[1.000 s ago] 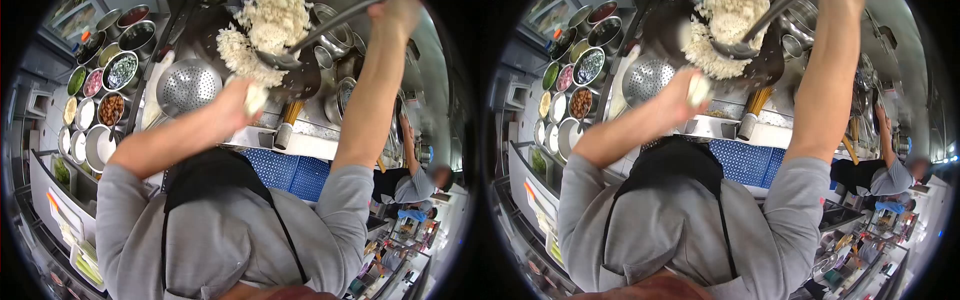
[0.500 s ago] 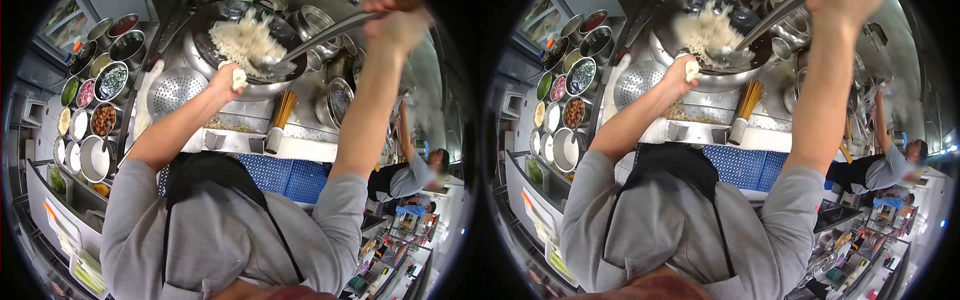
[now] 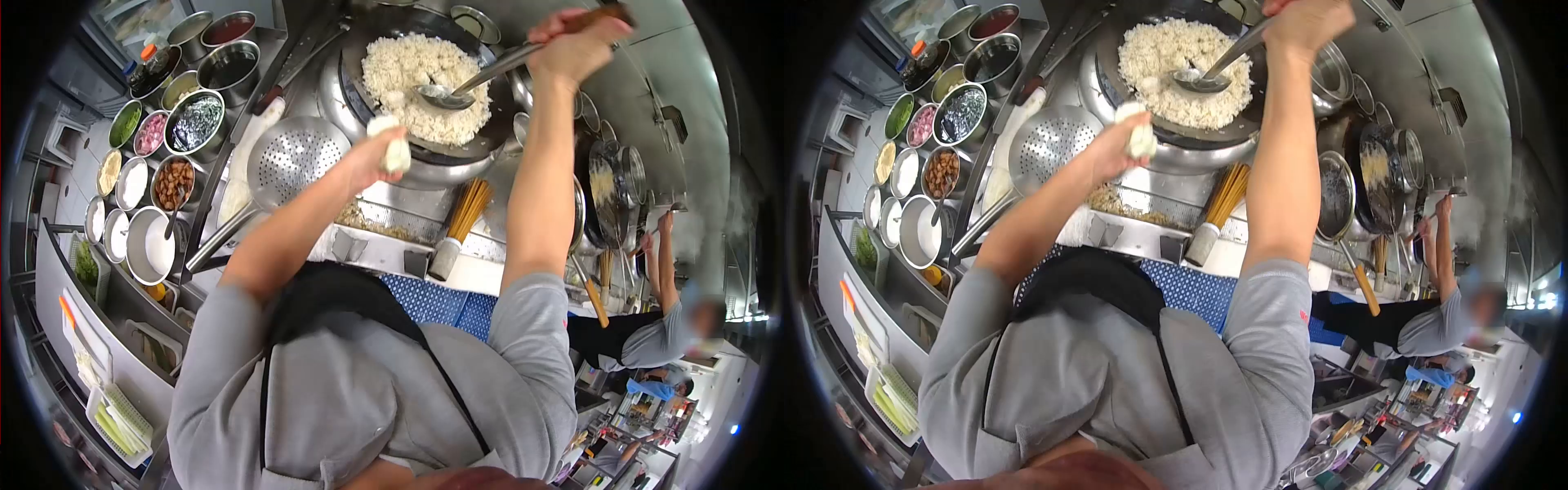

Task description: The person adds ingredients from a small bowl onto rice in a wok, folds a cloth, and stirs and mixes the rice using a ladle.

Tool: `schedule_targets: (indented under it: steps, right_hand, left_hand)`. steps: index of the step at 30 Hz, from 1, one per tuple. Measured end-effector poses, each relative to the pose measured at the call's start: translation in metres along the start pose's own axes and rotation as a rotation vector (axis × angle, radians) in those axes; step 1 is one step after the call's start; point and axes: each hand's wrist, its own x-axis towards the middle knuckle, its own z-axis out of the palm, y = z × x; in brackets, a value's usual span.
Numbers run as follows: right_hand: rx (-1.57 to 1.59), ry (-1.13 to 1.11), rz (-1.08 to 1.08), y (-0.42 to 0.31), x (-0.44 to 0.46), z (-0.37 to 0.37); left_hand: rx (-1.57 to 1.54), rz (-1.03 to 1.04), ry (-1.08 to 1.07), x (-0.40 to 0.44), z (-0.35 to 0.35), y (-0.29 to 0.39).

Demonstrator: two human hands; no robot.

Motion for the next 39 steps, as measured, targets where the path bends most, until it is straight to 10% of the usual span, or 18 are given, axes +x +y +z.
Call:
schedule_targets:
  steps: [3, 7, 10, 14, 21, 25, 29, 35, 39]
  right_hand:
    - [0.125, -0.063, -0.171, 0.007, -0.008, -0.002]
    - [-0.152, 0.036, -0.086, 0.074, -0.014, 0.010]
    - [-0.109, -0.089, 0.032, 0.030, 0.020, 0.016]
    - [0.308, -0.200, -0.170, 0.023, -0.024, 0.019]
    - [-0.184, 0.193, 0.177, -0.007, 0.021, 0.003]
    - [0.123, -0.120, -0.096, -0.053, -0.051, 0.019]
    - [-0.054, 0.136, -0.091, 0.070, -0.047, -0.001]
    - [0.060, -0.051, 0.099, -0.058, -0.012, 0.018]
    - [-0.104, 0.237, -0.161, 0.038, -0.071, 0.016]
  left_hand:
    - [0.472, 0.279, -0.117, -0.041, -0.004, -0.023]
    - [1.271, 1.480, -0.057, -0.038, 0.022, -0.009]
    - [1.597, 1.001, -0.112, -0.016, 0.029, -0.003]
    - [1.560, 1.094, -0.087, -0.004, 0.020, -0.012]
    - [1.467, 1.143, -0.142, 0.002, 0.012, -0.008]
    - [1.461, 1.200, -0.141, 0.000, 0.011, -0.008]
    - [1.476, 1.197, -0.150, 0.002, 0.013, -0.002]
    - [1.517, 1.184, -0.192, 0.004, 0.008, -0.005]
    - [1.556, 1.151, -0.199, -0.001, 0.007, -0.009]
